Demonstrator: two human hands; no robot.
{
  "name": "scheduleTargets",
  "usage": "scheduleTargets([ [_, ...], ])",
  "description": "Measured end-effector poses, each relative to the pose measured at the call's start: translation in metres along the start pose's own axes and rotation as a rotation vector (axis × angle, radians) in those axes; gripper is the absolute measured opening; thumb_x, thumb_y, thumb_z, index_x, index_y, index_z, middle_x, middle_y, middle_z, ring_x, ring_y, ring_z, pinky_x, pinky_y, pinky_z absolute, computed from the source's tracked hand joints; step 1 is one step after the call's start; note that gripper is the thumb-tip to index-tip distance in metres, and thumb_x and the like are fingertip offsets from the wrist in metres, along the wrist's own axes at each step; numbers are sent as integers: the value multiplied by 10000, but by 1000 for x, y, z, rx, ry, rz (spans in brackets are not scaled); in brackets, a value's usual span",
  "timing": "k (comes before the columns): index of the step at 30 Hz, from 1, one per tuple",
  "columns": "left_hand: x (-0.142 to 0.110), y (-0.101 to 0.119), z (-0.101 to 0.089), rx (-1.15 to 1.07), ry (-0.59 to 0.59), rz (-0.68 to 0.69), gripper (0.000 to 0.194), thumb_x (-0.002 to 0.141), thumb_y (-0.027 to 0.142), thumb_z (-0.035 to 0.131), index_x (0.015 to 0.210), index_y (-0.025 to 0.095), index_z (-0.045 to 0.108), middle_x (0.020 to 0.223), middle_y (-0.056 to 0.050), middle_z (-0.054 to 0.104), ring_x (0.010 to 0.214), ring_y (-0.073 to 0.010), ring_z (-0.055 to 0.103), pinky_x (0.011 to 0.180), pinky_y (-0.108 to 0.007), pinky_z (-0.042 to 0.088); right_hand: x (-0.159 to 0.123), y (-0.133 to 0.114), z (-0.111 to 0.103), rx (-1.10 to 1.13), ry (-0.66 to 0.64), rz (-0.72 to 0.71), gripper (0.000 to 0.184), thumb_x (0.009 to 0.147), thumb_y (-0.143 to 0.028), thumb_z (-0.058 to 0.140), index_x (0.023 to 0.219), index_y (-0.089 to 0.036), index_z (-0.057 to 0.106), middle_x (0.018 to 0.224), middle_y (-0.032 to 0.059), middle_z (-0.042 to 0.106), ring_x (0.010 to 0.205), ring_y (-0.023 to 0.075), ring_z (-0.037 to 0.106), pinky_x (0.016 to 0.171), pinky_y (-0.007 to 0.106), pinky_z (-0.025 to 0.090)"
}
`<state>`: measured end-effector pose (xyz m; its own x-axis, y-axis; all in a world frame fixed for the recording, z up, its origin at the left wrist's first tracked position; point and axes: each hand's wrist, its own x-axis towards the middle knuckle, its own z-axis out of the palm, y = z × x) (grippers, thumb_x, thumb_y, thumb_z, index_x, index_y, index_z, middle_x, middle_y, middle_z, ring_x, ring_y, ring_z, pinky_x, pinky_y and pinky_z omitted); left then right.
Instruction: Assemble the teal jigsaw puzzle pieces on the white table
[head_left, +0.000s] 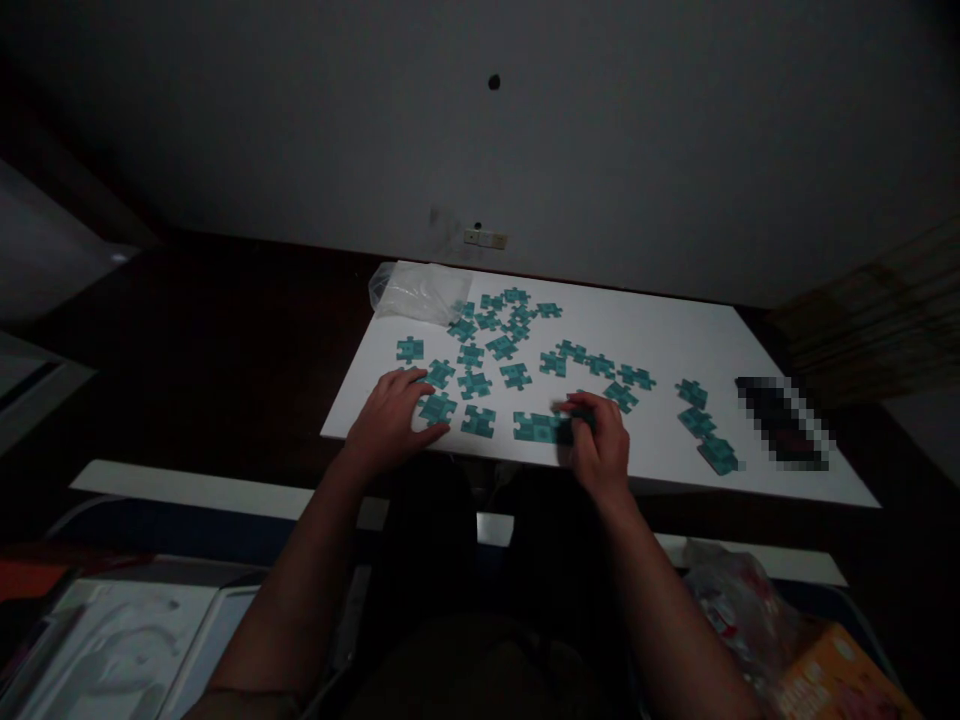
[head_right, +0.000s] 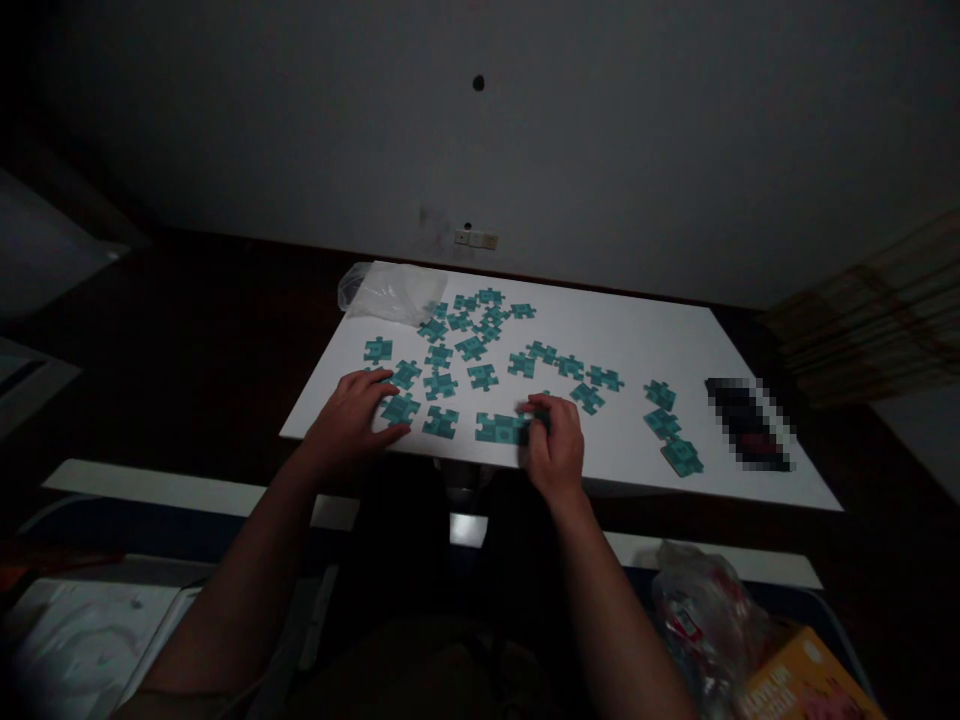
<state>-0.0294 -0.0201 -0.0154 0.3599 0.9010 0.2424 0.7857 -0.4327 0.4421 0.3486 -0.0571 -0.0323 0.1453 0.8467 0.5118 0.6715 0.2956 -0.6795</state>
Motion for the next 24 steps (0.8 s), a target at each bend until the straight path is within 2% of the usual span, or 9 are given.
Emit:
scheduleTargets([
  [6, -1, 2, -6, -6, -40, -10, 739, 884, 389, 928, 1581, 272, 710, 1764, -152, 612, 1631, -466, 508, 1357, -727, 501, -6, 11, -1, 110, 74, 133, 276, 1010, -338, 602, 1236, -288, 753, 1131, 66, 848, 1173, 351, 767, 1108, 583, 584],
  [13, 0, 3, -5, 22, -27, -11, 664, 917, 441, 909, 1537, 266, 748, 1743, -166, 623, 1624, -476, 503, 1358, -749, 489, -3, 7, -1, 98, 73, 113, 257, 966, -296, 621, 1170, -259, 773, 1104, 77, 833, 1177, 342, 746, 1098, 557, 569],
  [20, 3, 9, -11, 36, -103, -49, 699, 916, 451, 901, 1568, 259, 740, 1787, -163, 591, 1657, -465, 482, 1407, -706, 455, 0, 3, 1, 89, 101, 79, 250, 941, -305, 624, 1113, -263, 799, 1051, 71, 838, 1147, 339, 749, 1067, 535, 582],
  [24, 3, 8, -12, 20, -97, -47, 645, 947, 443, 864, 1557, 269, 749, 1783, -159, 597, 1654, -473, 480, 1393, -722, 463, 1, 2, 1, 101, 99, 72, 244, 932, -294, 631, 1107, -260, 797, 1036, 65, 836, 1129, 330, 741, 1060, 522, 573],
])
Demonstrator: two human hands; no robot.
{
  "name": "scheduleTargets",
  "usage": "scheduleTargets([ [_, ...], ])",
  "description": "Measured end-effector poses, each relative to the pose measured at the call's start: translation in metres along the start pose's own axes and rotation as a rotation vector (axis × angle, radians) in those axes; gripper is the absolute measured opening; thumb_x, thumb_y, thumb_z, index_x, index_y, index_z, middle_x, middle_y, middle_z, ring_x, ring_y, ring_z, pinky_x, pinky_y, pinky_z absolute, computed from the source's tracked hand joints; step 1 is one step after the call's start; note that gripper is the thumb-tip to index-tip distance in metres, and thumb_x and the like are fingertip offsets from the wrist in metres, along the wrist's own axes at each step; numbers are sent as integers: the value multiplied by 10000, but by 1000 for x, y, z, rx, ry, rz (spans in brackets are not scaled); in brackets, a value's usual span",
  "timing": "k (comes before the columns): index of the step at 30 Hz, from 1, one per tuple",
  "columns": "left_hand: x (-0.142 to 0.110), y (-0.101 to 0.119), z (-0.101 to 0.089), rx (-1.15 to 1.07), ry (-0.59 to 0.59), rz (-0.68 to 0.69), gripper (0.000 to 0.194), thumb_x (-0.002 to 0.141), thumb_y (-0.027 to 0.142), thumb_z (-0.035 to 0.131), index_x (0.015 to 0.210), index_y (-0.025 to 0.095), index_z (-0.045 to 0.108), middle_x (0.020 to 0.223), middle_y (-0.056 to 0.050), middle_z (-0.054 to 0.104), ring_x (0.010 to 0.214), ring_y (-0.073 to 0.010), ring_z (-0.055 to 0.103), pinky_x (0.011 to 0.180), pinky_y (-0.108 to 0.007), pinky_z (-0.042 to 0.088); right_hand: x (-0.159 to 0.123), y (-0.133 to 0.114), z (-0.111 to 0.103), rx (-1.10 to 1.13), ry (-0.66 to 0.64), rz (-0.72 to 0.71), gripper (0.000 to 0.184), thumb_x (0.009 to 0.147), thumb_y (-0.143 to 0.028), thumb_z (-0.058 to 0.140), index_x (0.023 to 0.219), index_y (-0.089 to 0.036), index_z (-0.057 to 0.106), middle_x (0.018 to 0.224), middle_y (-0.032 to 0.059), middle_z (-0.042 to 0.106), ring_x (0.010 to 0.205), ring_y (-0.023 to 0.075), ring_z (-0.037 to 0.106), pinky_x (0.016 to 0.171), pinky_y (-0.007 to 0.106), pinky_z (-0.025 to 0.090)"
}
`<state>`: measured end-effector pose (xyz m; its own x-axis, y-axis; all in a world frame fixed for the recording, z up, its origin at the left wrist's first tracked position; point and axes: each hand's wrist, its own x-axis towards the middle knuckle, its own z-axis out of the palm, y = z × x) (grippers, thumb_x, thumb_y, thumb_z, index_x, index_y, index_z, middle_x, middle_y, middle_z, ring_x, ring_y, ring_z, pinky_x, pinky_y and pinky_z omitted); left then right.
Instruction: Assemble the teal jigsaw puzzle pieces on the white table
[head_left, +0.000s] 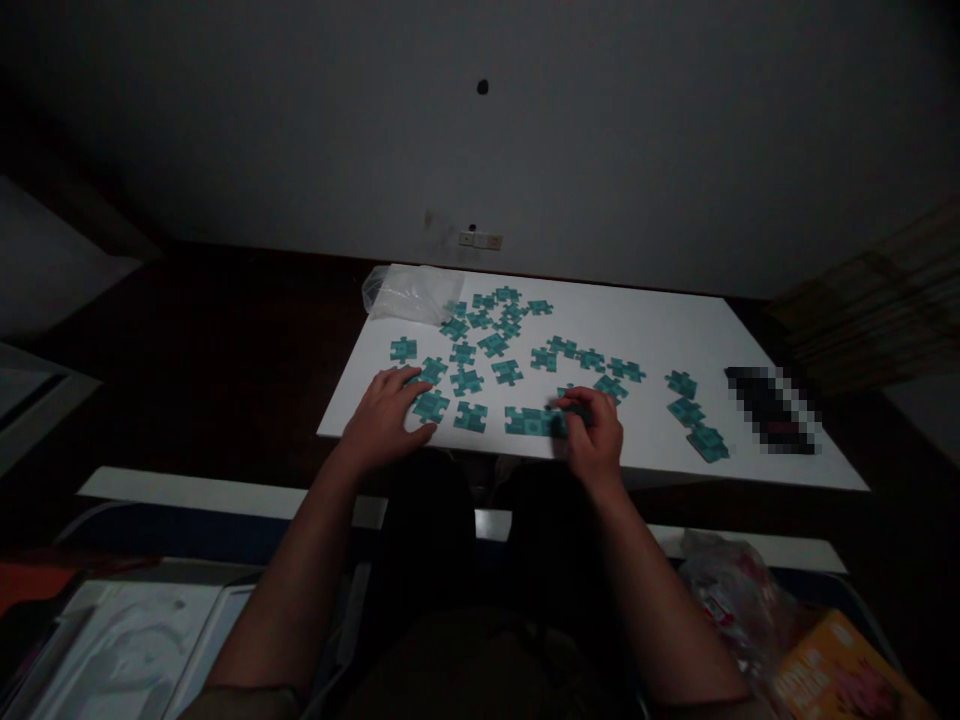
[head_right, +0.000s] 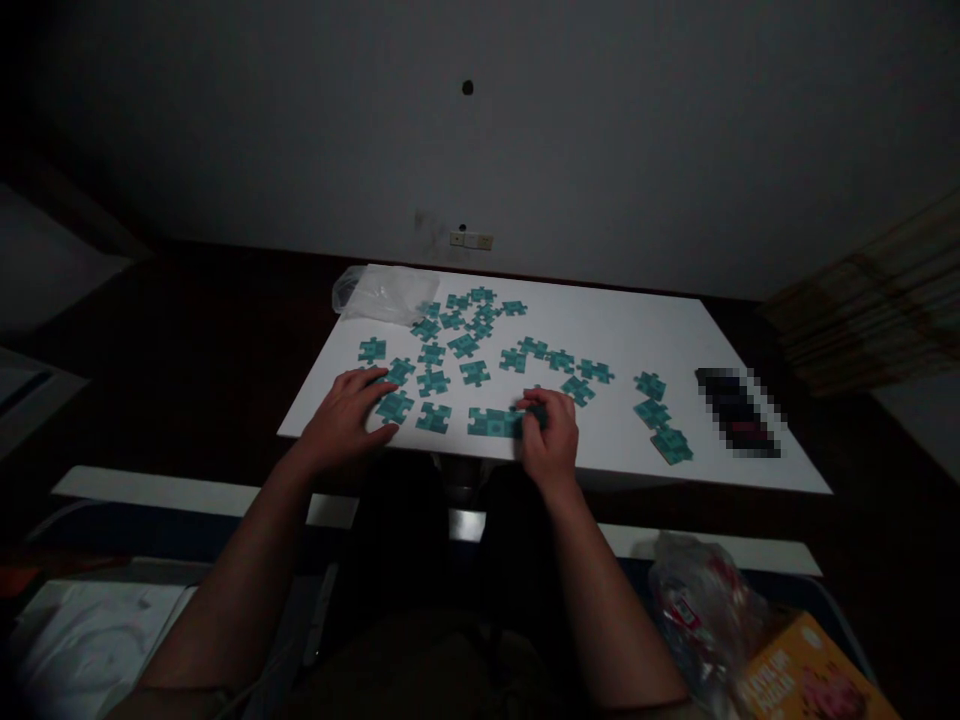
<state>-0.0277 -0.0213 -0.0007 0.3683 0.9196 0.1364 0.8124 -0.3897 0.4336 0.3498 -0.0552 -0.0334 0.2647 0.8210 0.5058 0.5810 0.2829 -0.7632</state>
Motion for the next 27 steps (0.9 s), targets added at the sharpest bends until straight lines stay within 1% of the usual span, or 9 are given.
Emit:
scheduleTargets([
  [5, 0, -6, 3, -6, 18, 29, 501, 1014, 472, 797, 1476, 279, 788, 1753, -151, 628, 1631, -472, 501, 1386, -737, 443, 0, 2, -1, 44, -3, 15, 230, 966, -288, 628, 1122, -256, 795, 1044, 55, 833, 1129, 316, 730, 1055, 498, 554],
  [8, 1, -8, 3, -13, 20, 41, 477, 1024, 480, 784, 1454, 275, 788, 1747, -151, 634, 1623, -466, 511, 1391, -727, 428, -1, 6, -1, 87, 8, 36, 224, 991, -288, 630, 1143, -251, 790, 1050, 51, 833, 1128, 308, 728, 1056, 485, 545],
  [11, 4, -9, 1, -26, -6, 36, 462, 1010, 466, 789, 1421, 256, 775, 1754, -169, 624, 1626, -465, 509, 1389, -731, 424, -1, 11, 0, 130, 13, 82, 219, 993, -298, 636, 1157, -263, 776, 1044, 37, 826, 1105, 304, 734, 1053, 485, 544],
  [14, 6, -6, 0, -26, -39, 45, 388, 1000, 415, 778, 1347, 241, 771, 1772, -183, 601, 1645, -456, 501, 1424, -749, 364, -1, 14, 0, 173, 38, 133, 204, 988, -323, 642, 1151, -294, 760, 1043, 33, 816, 1066, 313, 746, 1035, 496, 560],
  [17, 8, -1, 0, -8, -48, 59, 293, 1009, 367, 744, 1275, 245, 770, 1768, -173, 607, 1654, -437, 504, 1461, -756, 292, 0, 16, 0, 210, 65, 161, 190, 977, -341, 653, 1139, -316, 749, 1027, 31, 809, 1033, 321, 753, 1022, 510, 573],
  [19, 8, 3, -1, 5, -49, 55, 354, 1005, 366, 745, 1338, 248, 768, 1771, -168, 606, 1662, -437, 497, 1466, -746, 295, 0, 15, 0, 234, 70, 176, 188, 968, -341, 662, 1133, -315, 747, 1017, 30, 806, 1020, 320, 751, 1017, 512, 572],
  [23, 13, 6, -5, 21, -101, 24, 637, 987, 393, 769, 1604, 244, 718, 1853, -172, 526, 1704, -467, 440, 1440, -719, 380, 0, 15, 0, 245, 65, 185, 191, 965, -330, 670, 1137, -292, 745, 1016, 22, 801, 1039, 295, 728, 1033, 486, 552],
  [25, 18, 7, -9, 29, -147, 24, 646, 993, 409, 769, 1619, 255, 730, 1872, -165, 509, 1715, -477, 425, 1431, -724, 395, 0, 14, 0, 240, 61, 181, 197, 969, -321, 669, 1145, -275, 743, 1022, 19, 798, 1041, 276, 720, 1038, 466, 541],
  [27, 25, 7, -13, 38, -183, 42, 578, 996, 403, 766, 1560, 274, 774, 1865, -147, 528, 1718, -473, 430, 1431, -727, 393, -1, 14, 0, 240, 55, 171, 194, 977, -317, 669, 1148, -265, 743, 1032, 21, 794, 1039, 267, 716, 1033, 456, 536],
])
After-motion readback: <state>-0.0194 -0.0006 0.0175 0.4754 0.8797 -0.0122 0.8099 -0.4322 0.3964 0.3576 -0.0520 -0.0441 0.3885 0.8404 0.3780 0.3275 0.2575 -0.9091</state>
